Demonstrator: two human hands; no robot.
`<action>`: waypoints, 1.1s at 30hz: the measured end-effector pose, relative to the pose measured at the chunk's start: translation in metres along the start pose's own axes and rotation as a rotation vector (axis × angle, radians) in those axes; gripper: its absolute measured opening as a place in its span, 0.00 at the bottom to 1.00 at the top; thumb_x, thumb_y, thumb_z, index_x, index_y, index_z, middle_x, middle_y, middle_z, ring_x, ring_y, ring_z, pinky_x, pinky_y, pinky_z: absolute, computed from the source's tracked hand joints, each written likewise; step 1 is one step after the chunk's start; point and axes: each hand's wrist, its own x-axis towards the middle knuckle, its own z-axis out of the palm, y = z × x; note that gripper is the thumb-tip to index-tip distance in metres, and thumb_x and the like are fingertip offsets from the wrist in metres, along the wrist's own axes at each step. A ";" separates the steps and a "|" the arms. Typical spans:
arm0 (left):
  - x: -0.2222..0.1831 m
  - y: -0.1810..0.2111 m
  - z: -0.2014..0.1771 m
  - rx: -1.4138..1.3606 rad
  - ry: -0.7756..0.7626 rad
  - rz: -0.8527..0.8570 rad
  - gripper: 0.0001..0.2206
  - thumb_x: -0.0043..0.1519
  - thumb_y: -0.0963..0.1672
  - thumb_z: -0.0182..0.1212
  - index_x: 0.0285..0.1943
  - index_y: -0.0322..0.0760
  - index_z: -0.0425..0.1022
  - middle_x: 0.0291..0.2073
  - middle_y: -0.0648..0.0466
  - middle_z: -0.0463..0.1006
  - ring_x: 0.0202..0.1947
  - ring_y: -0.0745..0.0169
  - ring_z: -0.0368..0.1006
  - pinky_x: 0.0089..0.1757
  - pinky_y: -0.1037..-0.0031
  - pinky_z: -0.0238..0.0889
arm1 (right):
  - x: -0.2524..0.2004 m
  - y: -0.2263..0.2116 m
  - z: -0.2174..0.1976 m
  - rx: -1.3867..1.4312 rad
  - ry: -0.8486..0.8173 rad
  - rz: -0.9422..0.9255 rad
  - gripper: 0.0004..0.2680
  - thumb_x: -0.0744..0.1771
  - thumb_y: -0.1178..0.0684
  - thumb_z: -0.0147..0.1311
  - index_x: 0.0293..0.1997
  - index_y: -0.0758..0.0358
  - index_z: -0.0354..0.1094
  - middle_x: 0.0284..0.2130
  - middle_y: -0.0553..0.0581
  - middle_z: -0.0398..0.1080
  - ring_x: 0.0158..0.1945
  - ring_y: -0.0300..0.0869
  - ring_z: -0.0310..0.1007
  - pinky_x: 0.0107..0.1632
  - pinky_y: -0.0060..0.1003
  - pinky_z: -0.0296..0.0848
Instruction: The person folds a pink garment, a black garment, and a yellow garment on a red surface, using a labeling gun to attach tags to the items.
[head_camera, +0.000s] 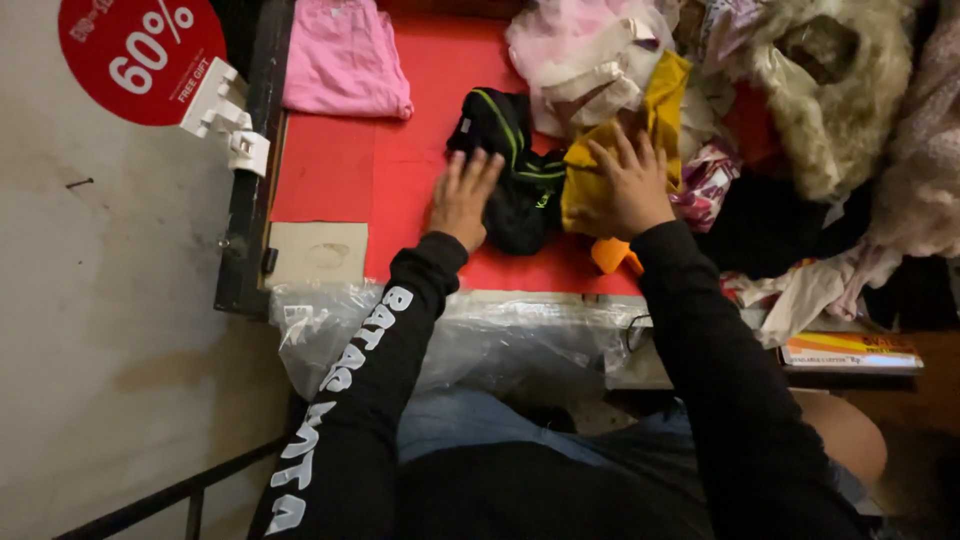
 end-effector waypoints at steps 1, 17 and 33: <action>0.000 -0.004 0.013 -0.002 -0.006 -0.003 0.45 0.50 0.37 0.56 0.82 0.54 0.47 0.78 0.54 0.52 0.76 0.39 0.46 0.65 0.53 0.52 | -0.001 0.008 0.006 0.003 -0.006 0.000 0.40 0.56 0.24 0.62 0.75 0.46 0.55 0.74 0.63 0.49 0.72 0.74 0.46 0.66 0.74 0.46; -0.014 -0.029 -0.055 -0.397 -0.595 -0.075 0.22 0.52 0.44 0.62 0.58 0.51 0.77 0.49 0.49 0.78 0.48 0.44 0.76 0.47 0.59 0.68 | -0.049 0.155 -0.058 -0.569 0.241 0.198 0.12 0.70 0.32 0.65 0.45 0.44 0.80 0.44 0.59 0.75 0.47 0.55 0.70 0.42 0.48 0.70; -0.007 -0.070 -0.033 -0.100 -0.412 -0.105 0.22 0.62 0.46 0.60 0.67 0.48 0.67 0.60 0.59 0.67 0.60 0.53 0.59 0.54 0.59 0.55 | -0.108 0.047 0.050 -0.091 -0.313 0.321 0.19 0.70 0.53 0.38 0.69 0.64 0.43 0.35 0.67 0.71 0.35 0.66 0.77 0.36 0.62 0.77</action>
